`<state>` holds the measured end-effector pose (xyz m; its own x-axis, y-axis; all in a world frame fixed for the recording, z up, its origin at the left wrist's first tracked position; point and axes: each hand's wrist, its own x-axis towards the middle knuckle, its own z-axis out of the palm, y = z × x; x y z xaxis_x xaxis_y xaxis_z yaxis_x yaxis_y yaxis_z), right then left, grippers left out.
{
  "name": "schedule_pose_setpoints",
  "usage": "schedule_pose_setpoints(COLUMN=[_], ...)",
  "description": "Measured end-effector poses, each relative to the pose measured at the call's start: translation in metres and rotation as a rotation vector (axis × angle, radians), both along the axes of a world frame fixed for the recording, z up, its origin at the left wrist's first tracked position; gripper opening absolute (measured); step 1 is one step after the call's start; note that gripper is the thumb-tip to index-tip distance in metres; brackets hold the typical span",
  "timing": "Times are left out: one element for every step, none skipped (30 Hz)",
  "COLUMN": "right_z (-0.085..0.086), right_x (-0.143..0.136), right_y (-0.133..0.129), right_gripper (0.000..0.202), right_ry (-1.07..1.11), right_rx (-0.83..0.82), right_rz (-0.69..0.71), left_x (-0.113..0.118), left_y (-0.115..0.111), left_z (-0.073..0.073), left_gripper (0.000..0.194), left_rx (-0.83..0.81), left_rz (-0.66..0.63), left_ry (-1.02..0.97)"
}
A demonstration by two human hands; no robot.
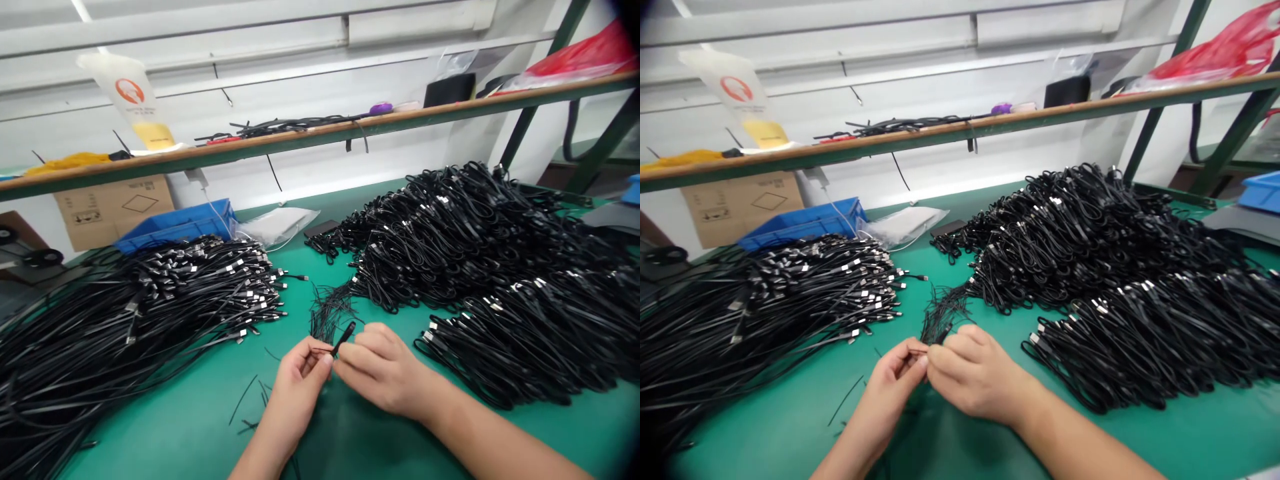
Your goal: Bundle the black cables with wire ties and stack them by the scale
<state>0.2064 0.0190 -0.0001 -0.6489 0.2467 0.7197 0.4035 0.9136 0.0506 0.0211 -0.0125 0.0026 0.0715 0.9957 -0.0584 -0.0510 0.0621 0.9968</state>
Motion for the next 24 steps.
schedule_pose_setpoints(right_z=[0.002, 0.003, 0.004, 0.005, 0.005, 0.005, 0.004, 0.004, 0.003, 0.003, 0.002, 0.001, 0.001, 0.000, 0.000, -0.001, -0.001, -0.001, -0.001, -0.001, 0.000, 0.001, 0.002, 0.002], right_x=[0.001, 0.002, 0.002, 0.001, 0.000, -0.001, -0.001, -0.002, -0.002, -0.002, -0.002, -0.002, -0.002, -0.002, -0.002, -0.003, -0.003, -0.003, -0.004, -0.004, -0.004, -0.005, -0.005, -0.005], right_y=[0.000, 0.000, 0.000, 0.001, 0.001, 0.002, 0.002, 0.003, 0.004, 0.005, 0.005, 0.006, 0.006, 0.006, 0.005, 0.004, 0.003, 0.002, 0.002, 0.001, 0.001, 0.002, 0.002, 0.003], right_gripper=[0.020, 0.022, 0.023, 0.025, 0.027, 0.029, 0.030, 0.029, 0.027, 0.024, 0.021, 0.019, 0.018, 0.018, 0.018, 0.018, 0.018, 0.019, 0.019, 0.019, 0.019, 0.018, 0.017, 0.015], right_ry=[-0.030, -0.046, -0.049, -0.037, -0.025, -0.015, -0.013, -0.014, -0.019, -0.021, -0.020, -0.015, -0.009, -0.001, 0.008, 0.018, 0.031, 0.046, 0.067, 0.094, 0.128, 0.165, 0.203, 0.234], right_rx=[0.041, 0.051, 0.030, -0.014, -0.070, -0.126, -0.176, -0.217, -0.249, -0.270, -0.284, -0.291, -0.292, -0.286, -0.274, -0.258, -0.242, -0.227, -0.213, -0.199, -0.189, -0.186, -0.189, -0.197], right_rz=[0.002, 0.001, -0.012, -0.035, -0.056, -0.065, -0.059, -0.042, -0.022, 0.000, 0.021, 0.036, 0.048, 0.054, 0.053, 0.045, 0.030, 0.009, -0.014, -0.031, -0.036, -0.024, 0.004, 0.047], left_x=[0.000, 0.000, 0.000, 0.001, 0.001, 0.001, 0.001, 0.001, 0.001, 0.001, 0.000, 0.000, 0.000, 0.000, 0.000, 0.001, 0.003, 0.005, 0.007, 0.009, 0.011, 0.013, 0.014, 0.014], left_y=[0.000, 0.000, 0.000, 0.000, 0.000, 0.000, 0.000, 0.000, 0.000, 0.000, 0.000, 0.000, 0.000, 0.000, 0.000, -0.001, -0.002, -0.003, -0.005, -0.007, -0.009, -0.011, -0.013, -0.014], left_z=[0.000, 0.000, 0.001, 0.001, 0.002, 0.002, 0.003, 0.003, 0.004, 0.004, 0.004, 0.004, 0.004, 0.003, 0.002, 0.001, 0.000, 0.000, 0.000, 0.001, 0.002, 0.004, 0.006, 0.008], left_gripper=[0.026, 0.024, 0.024, 0.023, 0.022, 0.020, 0.019, 0.018, 0.017, 0.018, 0.018, 0.019, 0.019, 0.019, 0.020, 0.021, 0.023, 0.025, 0.027, 0.027, 0.026, 0.026, 0.025, 0.025], left_rx=[0.022, 0.045, 0.065, 0.078, 0.082, 0.079, 0.074, 0.071, 0.070, 0.067, 0.061, 0.051, 0.040, 0.029, 0.019, 0.011, 0.003, -0.007, -0.022, -0.042, -0.069, -0.105, -0.150, -0.203], left_rz=[-0.019, -0.034, -0.044, -0.050, -0.053, -0.056, -0.061, -0.067, -0.073, -0.079, -0.083, -0.086, -0.088, -0.087, -0.082, -0.077, -0.071, -0.062, -0.054, -0.049, -0.050, -0.057, -0.067, -0.080], left_ry=[0.037, 0.074, 0.108, 0.136, 0.159, 0.176, 0.191, 0.206, 0.219, 0.229, 0.234, 0.232, 0.224, 0.209, 0.187, 0.156, 0.119, 0.076, 0.029, -0.026, -0.091, -0.166, -0.250, -0.333])
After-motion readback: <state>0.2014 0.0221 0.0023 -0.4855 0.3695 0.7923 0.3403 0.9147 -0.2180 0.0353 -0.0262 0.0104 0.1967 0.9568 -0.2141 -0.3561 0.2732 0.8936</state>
